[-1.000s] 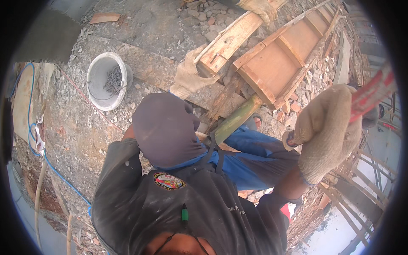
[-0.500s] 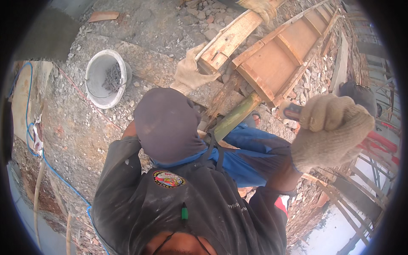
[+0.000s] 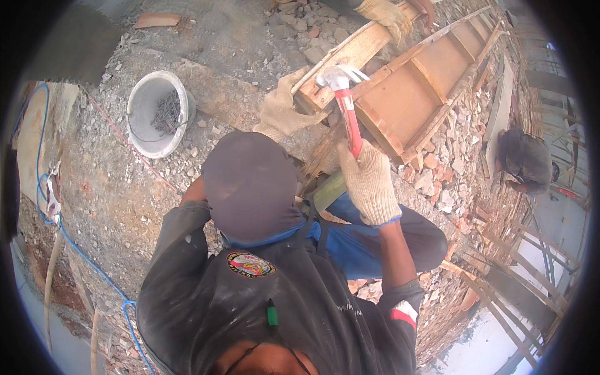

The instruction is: The person sits on the ground at a construction site and uses a hammer to drive nails into wooden planks, assembling a wooden frame structure. Another worker assists by holding the wood in place.

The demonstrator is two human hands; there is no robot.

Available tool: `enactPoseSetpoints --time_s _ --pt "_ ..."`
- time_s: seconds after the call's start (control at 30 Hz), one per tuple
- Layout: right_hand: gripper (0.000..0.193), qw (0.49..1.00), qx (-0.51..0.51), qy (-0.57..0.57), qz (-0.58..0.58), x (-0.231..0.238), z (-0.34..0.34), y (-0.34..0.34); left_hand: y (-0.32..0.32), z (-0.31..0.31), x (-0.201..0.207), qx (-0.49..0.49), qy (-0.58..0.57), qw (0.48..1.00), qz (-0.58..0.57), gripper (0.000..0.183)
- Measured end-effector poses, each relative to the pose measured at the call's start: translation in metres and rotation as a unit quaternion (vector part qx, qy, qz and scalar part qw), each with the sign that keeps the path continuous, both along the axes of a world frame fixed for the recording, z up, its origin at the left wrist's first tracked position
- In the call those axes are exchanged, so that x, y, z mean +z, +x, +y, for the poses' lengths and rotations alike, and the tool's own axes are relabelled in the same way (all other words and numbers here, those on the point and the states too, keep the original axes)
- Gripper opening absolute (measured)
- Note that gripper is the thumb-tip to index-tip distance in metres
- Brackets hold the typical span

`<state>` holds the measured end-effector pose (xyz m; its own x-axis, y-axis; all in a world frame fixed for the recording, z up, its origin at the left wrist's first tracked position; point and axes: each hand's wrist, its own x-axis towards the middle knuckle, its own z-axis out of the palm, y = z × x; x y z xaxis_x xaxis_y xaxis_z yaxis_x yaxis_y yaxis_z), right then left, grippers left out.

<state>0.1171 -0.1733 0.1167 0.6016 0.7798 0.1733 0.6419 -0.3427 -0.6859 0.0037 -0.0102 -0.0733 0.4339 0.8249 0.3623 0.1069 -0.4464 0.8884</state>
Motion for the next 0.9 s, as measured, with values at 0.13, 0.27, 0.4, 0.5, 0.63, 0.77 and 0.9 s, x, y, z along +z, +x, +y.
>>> enactPoseSetpoints --time_s 0.13,0.27,0.4,0.5,0.63,0.77,0.9 --pt "0.031 0.987 -0.026 -0.119 0.109 0.073 0.011 0.013 -0.014 -0.002 0.0 -0.021 -0.029 0.999 0.015 0.106" --pt "0.038 0.89 0.15 0.29 0.317 0.115 0.008 0.036 -0.003 0.0 -0.001 -0.024 -0.019 1.0 -0.006 0.108" --pt "0.037 0.935 0.172 0.091 0.296 0.02 0.013 0.012 0.002 0.007 -0.002 -0.007 -0.005 1.0 0.015 0.11" --pt "0.027 0.966 0.013 -0.226 0.125 0.034 0.003 0.011 0.002 0.009 -0.001 -0.008 -0.008 1.0 0.02 0.11" --pt "0.024 0.873 0.026 0.286 0.393 0.116 0.006 0.022 -0.001 0.0 -0.003 -0.004 -0.039 0.999 0.011 0.107" --pt "0.035 0.884 0.206 0.238 0.347 0.039 0.015 0.02 -0.003 0.003 -0.001 -0.002 0.004 1.0 0.01 0.106" --pt "0.03 0.952 0.011 -0.282 0.121 0.033 0.001 0.016 0.0 0.0 -0.003 0.011 0.012 1.0 0.006 0.105"
